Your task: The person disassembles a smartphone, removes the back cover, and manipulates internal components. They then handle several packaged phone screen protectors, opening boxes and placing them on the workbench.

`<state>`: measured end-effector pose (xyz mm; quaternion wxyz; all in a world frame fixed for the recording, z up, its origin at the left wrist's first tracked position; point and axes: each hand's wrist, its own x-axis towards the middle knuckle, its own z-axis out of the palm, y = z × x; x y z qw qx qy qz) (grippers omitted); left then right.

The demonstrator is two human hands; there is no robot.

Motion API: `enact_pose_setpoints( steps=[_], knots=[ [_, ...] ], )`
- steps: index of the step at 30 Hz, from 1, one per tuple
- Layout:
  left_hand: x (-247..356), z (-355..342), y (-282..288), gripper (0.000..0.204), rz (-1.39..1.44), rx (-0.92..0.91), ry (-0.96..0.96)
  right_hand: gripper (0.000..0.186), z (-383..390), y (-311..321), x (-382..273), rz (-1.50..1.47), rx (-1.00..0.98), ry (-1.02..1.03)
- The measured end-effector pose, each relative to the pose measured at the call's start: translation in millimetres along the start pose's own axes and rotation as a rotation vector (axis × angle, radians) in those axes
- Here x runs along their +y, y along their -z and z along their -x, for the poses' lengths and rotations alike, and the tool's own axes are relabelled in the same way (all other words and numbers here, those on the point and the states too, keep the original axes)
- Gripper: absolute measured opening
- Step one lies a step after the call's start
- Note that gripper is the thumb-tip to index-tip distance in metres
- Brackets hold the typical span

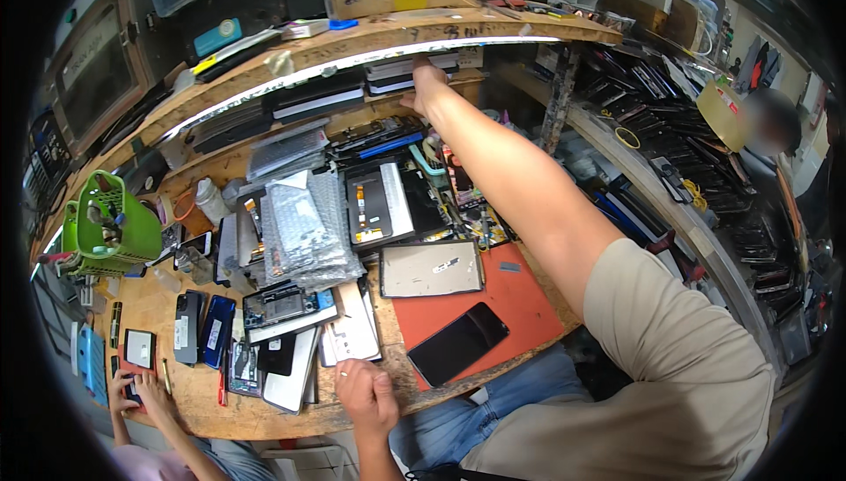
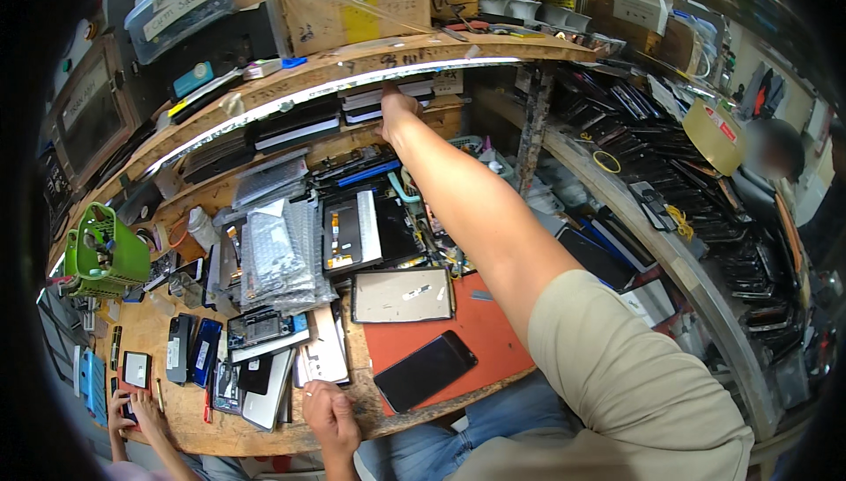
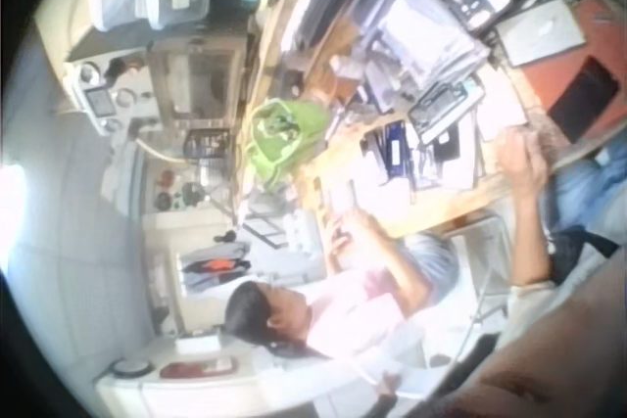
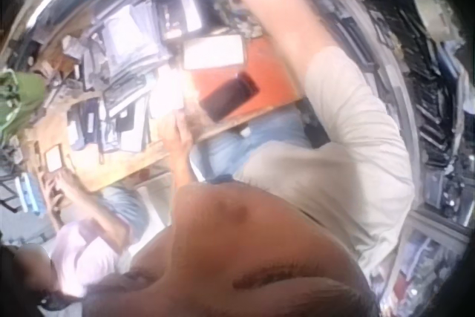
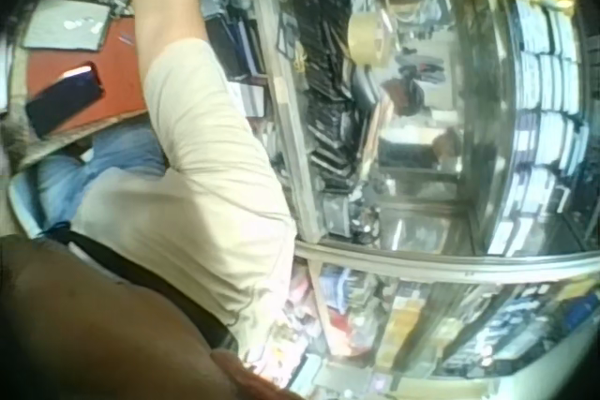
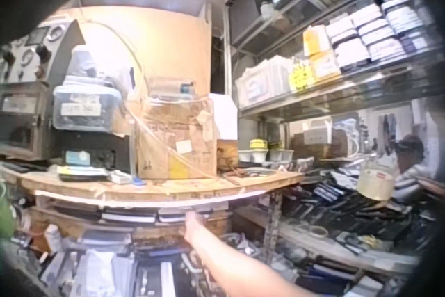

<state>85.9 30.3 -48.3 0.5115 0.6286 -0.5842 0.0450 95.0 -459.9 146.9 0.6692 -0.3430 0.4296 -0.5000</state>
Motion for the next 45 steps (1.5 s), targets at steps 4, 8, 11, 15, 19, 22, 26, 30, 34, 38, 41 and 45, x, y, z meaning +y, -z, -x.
enact_pose_setpoints(
  steps=[4,8,11,15,19,22,26,30,34,38,41,45],
  knots=[
    [11,-22,-17,0.036,0.006,-0.175,-0.064,0.073,-126,17,-28,0.309,0.134,0.002],
    [29,-39,-18,0.066,-0.074,-0.390,-0.119,0.066,-108,0,-13,1.139,0.164,0.063],
    [27,-36,-17,0.079,-0.138,-0.498,-0.134,0.062,-71,-9,-21,1.679,0.055,0.217],
    [22,-31,-20,0.079,-0.140,-0.496,-0.118,0.060,-50,-9,-35,1.992,-0.031,0.296],
    [29,-35,-14,0.078,-0.137,-0.411,-0.096,0.060,-65,-2,-26,1.816,0.087,0.426],
    [29,-36,-13,0.080,-0.181,-0.452,-0.071,0.061,-83,-9,-15,1.624,0.146,0.447],
    [24,-30,-13,0.084,-0.180,-0.462,-0.060,0.062,-99,-25,-9,1.306,0.103,0.189],
    [22,-37,-28,0.087,-0.103,-0.464,-0.102,0.057,-121,36,-36,-0.133,0.337,-0.089],
    [25,-29,-10,0.089,-0.170,-0.415,-0.015,0.051,12,56,-9,-0.263,-0.190,-0.032],
    [25,-35,-25,0.090,-0.169,-0.432,-0.016,0.046,47,133,-25,-0.363,-0.345,0.057],
    [26,-33,-21,0.089,-0.186,-0.448,0.011,0.041,96,183,-15,-0.320,-0.398,0.089],
    [26,-28,-15,0.088,-0.231,-0.451,0.018,0.050,170,254,7,-0.144,-0.457,0.039]
  ],
)
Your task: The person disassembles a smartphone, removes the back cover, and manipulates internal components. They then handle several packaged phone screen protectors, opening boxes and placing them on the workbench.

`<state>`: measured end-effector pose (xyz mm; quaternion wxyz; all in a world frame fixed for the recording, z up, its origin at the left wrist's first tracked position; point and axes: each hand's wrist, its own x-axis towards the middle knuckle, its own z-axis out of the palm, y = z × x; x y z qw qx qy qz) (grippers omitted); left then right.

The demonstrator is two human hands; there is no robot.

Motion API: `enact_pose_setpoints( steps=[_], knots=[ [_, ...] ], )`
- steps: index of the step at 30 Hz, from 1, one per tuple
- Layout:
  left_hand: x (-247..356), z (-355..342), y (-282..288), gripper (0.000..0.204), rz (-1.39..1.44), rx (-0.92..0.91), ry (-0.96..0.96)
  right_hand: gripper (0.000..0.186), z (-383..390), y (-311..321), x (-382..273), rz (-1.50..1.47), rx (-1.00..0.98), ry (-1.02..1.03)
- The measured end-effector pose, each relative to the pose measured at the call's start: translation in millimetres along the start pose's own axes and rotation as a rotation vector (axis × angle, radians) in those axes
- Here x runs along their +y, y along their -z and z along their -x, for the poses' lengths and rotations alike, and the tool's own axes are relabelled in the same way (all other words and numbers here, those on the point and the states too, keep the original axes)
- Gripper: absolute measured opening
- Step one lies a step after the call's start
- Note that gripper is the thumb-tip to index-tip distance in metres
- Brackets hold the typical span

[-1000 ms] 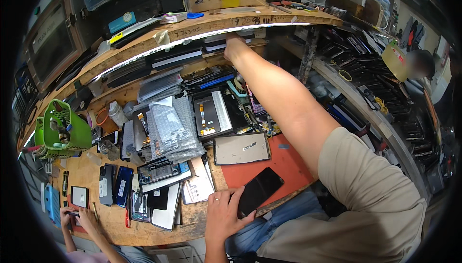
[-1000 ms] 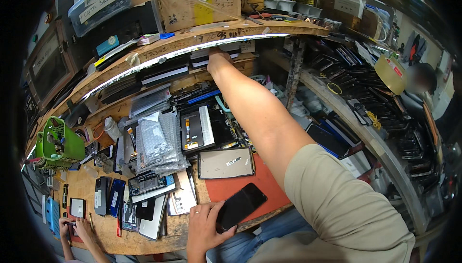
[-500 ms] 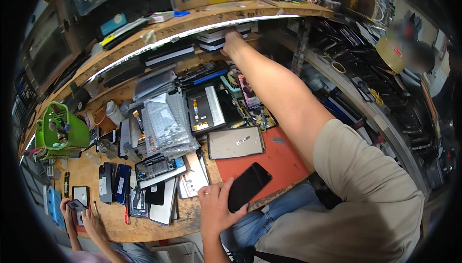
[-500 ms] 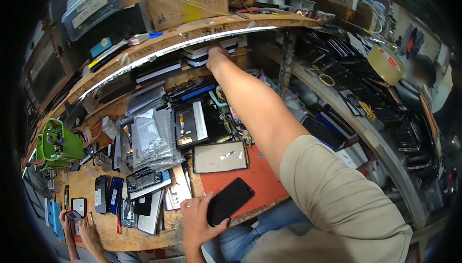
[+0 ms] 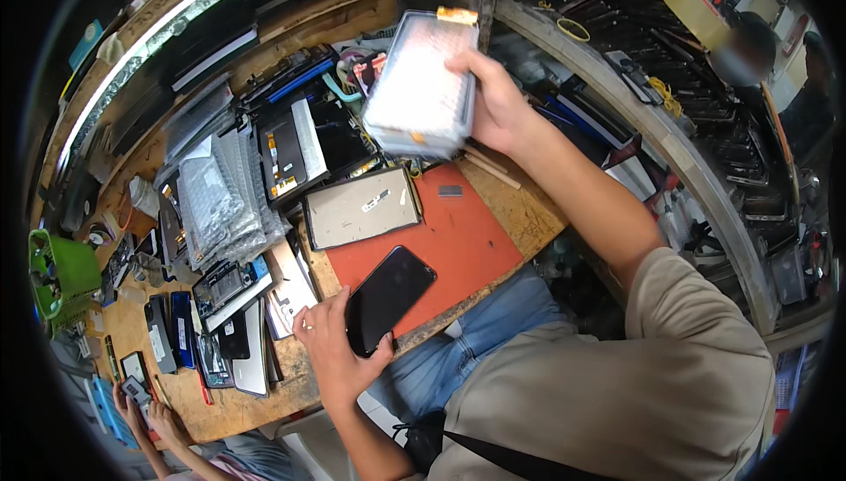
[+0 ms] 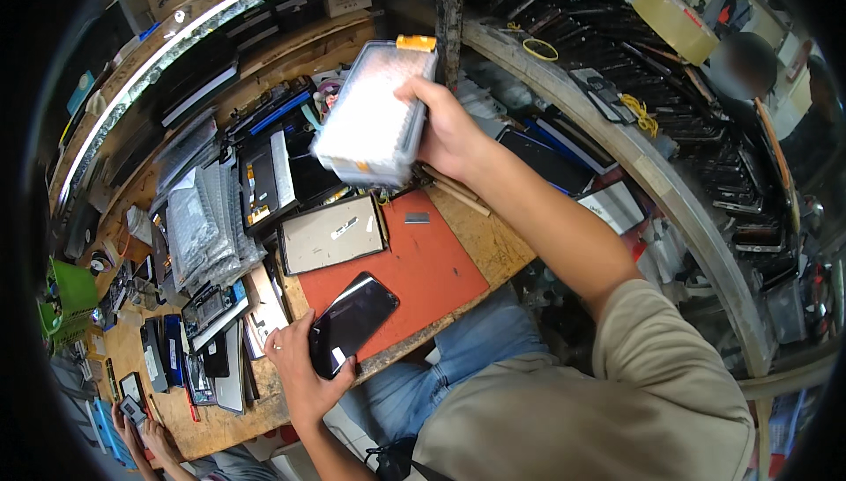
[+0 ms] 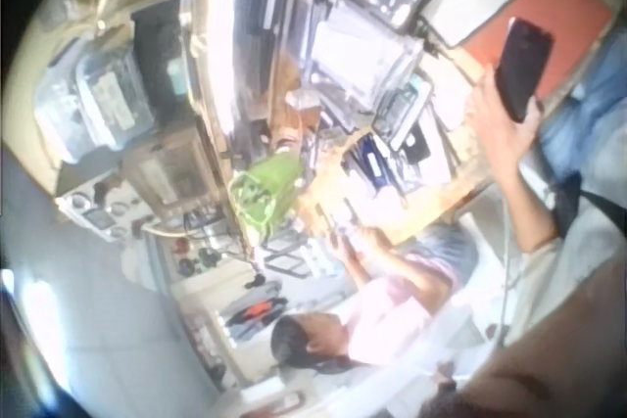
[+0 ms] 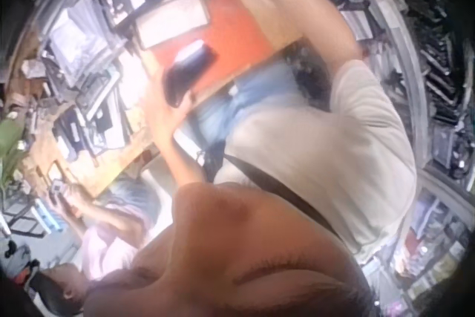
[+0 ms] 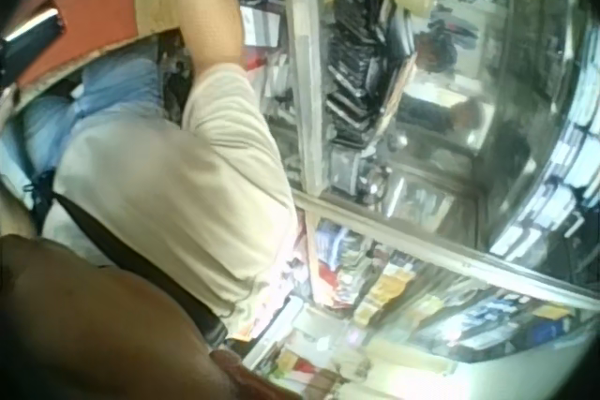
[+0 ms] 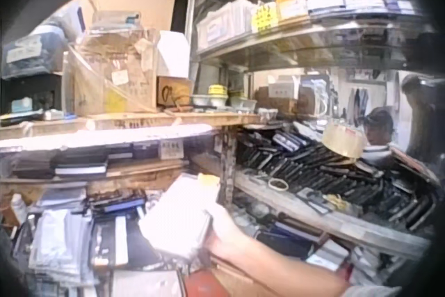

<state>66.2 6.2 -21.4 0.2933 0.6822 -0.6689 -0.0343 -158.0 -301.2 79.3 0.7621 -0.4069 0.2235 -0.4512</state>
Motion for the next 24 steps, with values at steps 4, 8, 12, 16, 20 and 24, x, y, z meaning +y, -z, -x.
enact_pose_setpoints(
  steps=[4,8,12,16,20,24],
  knots=[
    [2,-7,-5,0.088,-0.014,-0.018,-0.019,0.058,69,66,18,0.091,0.123,-0.283],
    [-2,-6,-6,0.089,-0.038,-0.025,-0.018,0.063,102,94,37,0.149,0.082,-0.465],
    [7,-13,1,0.088,-0.058,-0.054,-0.030,0.076,96,105,33,0.234,-0.078,-0.434],
    [10,-32,26,0.077,-0.004,-0.034,-0.031,0.080,69,116,20,0.507,-0.246,-0.474],
    [0,-85,49,0.017,0.071,0.228,-0.078,0.061,54,99,-14,1.218,-0.373,-0.461],
    [-18,-161,33,0.013,0.339,0.329,-0.077,0.056,56,76,-42,1.432,-0.415,-0.368]
  ],
)
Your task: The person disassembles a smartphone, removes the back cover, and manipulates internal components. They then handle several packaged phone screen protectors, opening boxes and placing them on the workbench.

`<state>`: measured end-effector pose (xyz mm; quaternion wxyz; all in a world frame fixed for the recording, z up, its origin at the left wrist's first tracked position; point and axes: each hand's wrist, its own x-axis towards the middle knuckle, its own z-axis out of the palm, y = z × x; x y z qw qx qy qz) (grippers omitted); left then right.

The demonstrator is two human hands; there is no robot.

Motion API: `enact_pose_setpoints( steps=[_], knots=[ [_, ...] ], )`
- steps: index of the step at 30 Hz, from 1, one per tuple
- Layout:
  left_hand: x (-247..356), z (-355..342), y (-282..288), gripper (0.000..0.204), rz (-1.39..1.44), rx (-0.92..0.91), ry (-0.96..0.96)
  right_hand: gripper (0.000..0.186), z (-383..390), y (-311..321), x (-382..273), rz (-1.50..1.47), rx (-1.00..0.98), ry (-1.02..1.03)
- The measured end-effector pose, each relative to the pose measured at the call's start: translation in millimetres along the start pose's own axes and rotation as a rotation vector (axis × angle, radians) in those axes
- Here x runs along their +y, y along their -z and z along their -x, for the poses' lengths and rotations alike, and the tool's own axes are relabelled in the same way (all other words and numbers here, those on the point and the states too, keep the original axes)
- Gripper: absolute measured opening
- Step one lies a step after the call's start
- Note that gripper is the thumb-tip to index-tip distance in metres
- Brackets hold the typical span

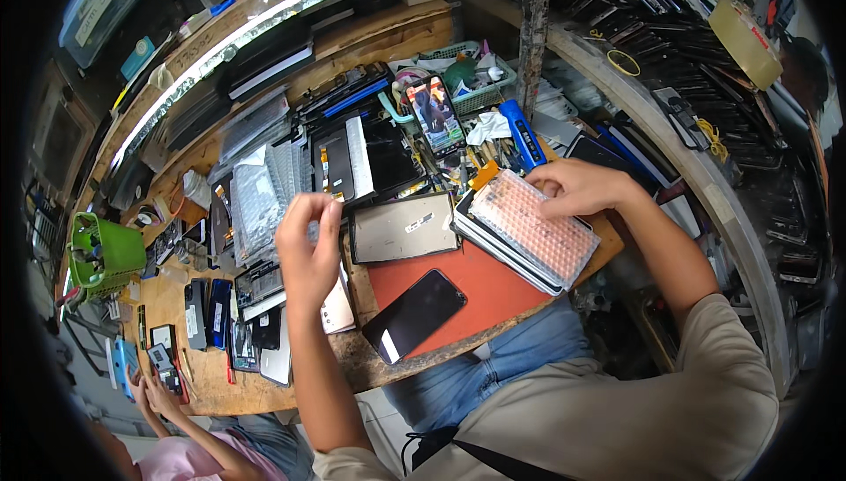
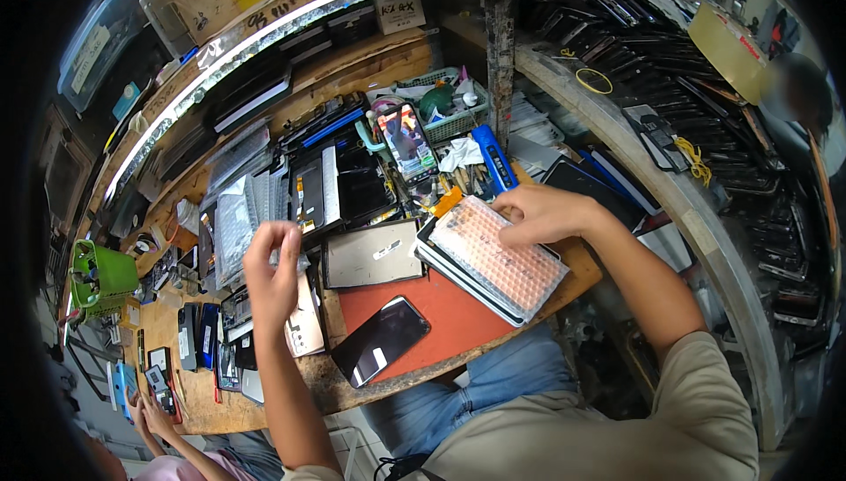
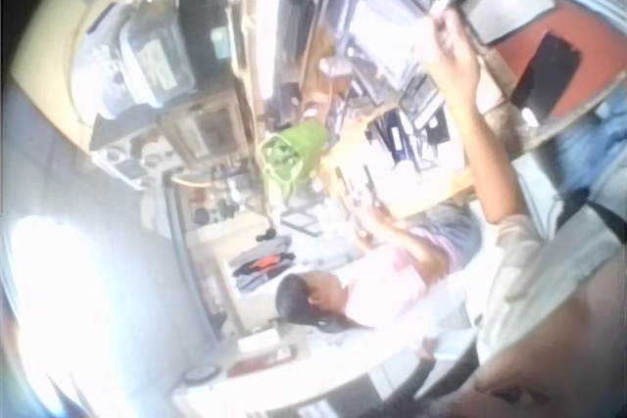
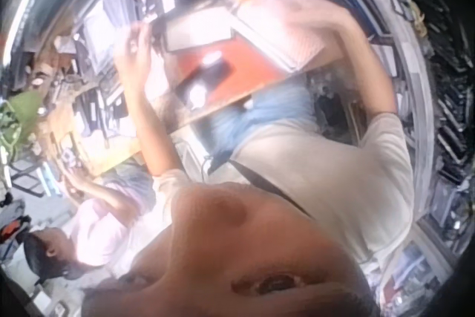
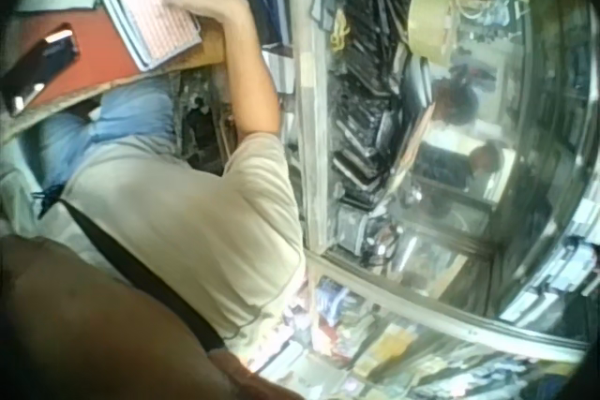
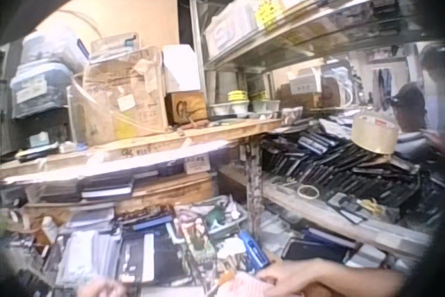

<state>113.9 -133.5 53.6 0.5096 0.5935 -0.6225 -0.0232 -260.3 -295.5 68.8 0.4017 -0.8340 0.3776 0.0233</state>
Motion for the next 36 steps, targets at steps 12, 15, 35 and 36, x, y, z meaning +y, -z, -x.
enact_pose_setpoints(
  steps=[12,15,35,36],
  knots=[
    [1,12,-47,0.036,-0.106,0.110,-0.197,0.046,-168,76,-114,0.359,0.730,0.488],
    [-1,12,-50,0.036,-0.159,0.113,-0.243,0.041,-251,98,-134,-0.209,0.757,0.323],
    [9,26,-65,0.032,-0.188,-0.057,-0.288,0.034,-440,166,-154,-1.204,1.141,0.195],
    [9,25,-64,0.031,-0.187,-0.050,-0.289,0.035,-439,166,-155,-1.203,1.141,0.188]
  ],
)
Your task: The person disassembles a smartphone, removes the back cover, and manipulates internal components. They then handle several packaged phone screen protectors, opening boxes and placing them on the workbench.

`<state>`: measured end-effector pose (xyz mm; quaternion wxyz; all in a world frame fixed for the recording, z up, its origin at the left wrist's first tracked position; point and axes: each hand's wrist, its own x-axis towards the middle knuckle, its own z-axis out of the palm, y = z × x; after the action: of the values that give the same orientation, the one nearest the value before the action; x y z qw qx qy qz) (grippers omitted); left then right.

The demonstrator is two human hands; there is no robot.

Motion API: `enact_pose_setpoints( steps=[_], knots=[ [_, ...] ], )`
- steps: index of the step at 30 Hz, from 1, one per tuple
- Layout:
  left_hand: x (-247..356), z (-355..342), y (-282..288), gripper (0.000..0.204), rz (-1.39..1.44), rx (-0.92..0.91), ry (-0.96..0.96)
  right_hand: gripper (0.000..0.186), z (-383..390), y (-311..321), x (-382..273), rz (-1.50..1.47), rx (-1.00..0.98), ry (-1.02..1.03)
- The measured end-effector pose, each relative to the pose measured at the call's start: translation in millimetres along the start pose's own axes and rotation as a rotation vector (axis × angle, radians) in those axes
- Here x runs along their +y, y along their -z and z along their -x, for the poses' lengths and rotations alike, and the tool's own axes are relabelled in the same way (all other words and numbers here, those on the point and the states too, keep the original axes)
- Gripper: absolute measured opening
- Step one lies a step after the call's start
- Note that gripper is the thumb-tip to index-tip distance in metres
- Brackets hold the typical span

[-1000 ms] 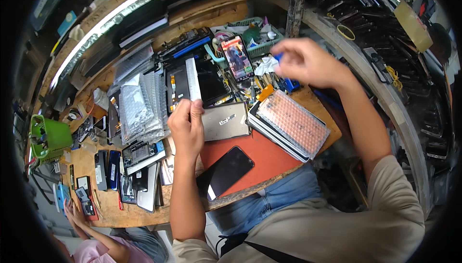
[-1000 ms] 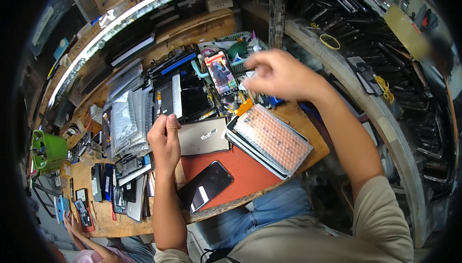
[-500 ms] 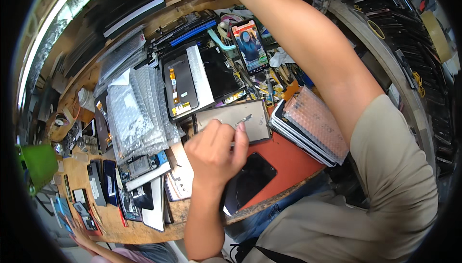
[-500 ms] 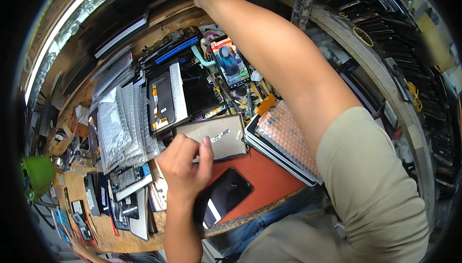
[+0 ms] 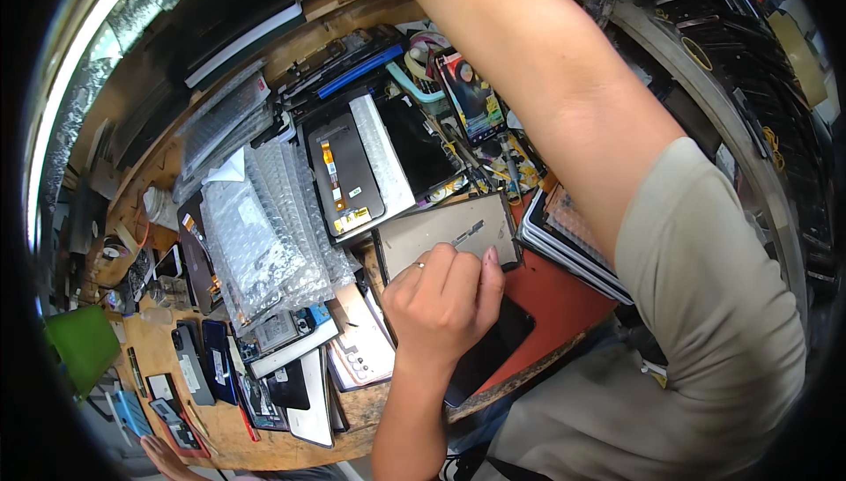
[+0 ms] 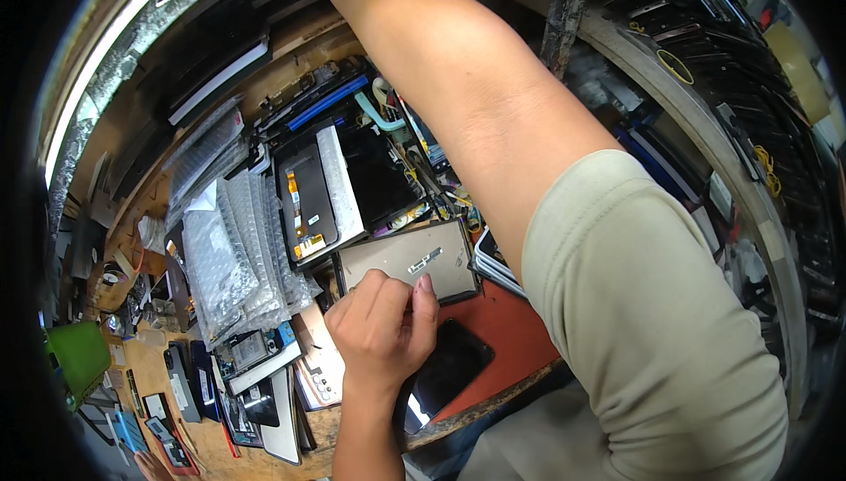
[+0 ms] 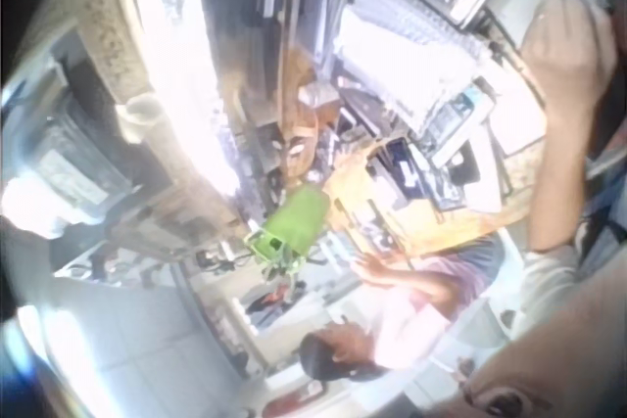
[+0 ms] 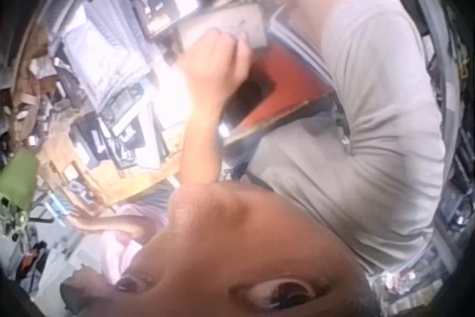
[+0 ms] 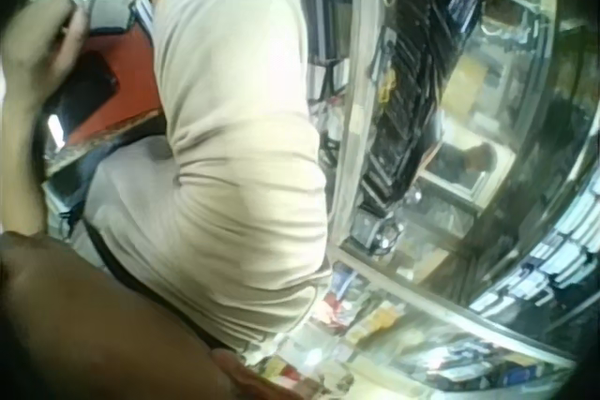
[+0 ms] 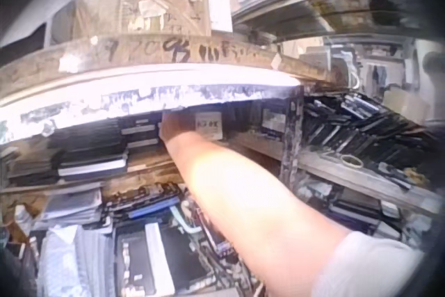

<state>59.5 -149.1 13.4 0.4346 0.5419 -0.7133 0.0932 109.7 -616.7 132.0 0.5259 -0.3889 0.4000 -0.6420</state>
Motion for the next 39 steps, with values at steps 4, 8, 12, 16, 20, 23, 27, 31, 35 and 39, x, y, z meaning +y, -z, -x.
enact_pose_setpoints(
  steps=[4,8,12,16,20,23,27,31,35,39],
  knots=[
    [-3,-1,1,0.031,-0.006,0.024,-0.002,0.036,4,2,-4,0.014,0.009,-0.010],
    [-4,-2,1,0.030,-0.006,0.027,-0.009,0.038,7,3,-8,0.022,0.013,-0.012],
    [-3,-1,1,0.030,-0.022,0.028,-0.009,0.039,15,2,-9,0.043,0.018,-0.019],
    [-7,0,-2,0.031,-0.022,0.049,-0.005,0.041,18,3,-14,0.038,0.029,-0.032],
    [-9,0,-5,0.031,-0.013,0.051,-0.001,0.042,17,8,-16,0.007,0.043,-0.049],
    [-8,-2,-1,0.030,-0.027,0.061,-0.004,0.043,22,6,-20,-0.023,0.045,-0.060],
    [-10,1,0,0.029,-0.034,0.084,0.003,0.045,34,7,-22,-0.046,0.045,-0.071],
    [-14,0,-6,0.028,-0.027,0.100,0.013,0.047,45,12,-32,-0.105,0.043,-0.076],
    [-14,-2,-3,0.022,-0.029,0.116,0.010,0.048,65,24,-36,-0.216,0.030,-0.104],
    [-9,-9,2,0.013,0.111,0.214,0.115,0.050,93,33,-47,-0.305,0.014,-0.120]
  ],
)
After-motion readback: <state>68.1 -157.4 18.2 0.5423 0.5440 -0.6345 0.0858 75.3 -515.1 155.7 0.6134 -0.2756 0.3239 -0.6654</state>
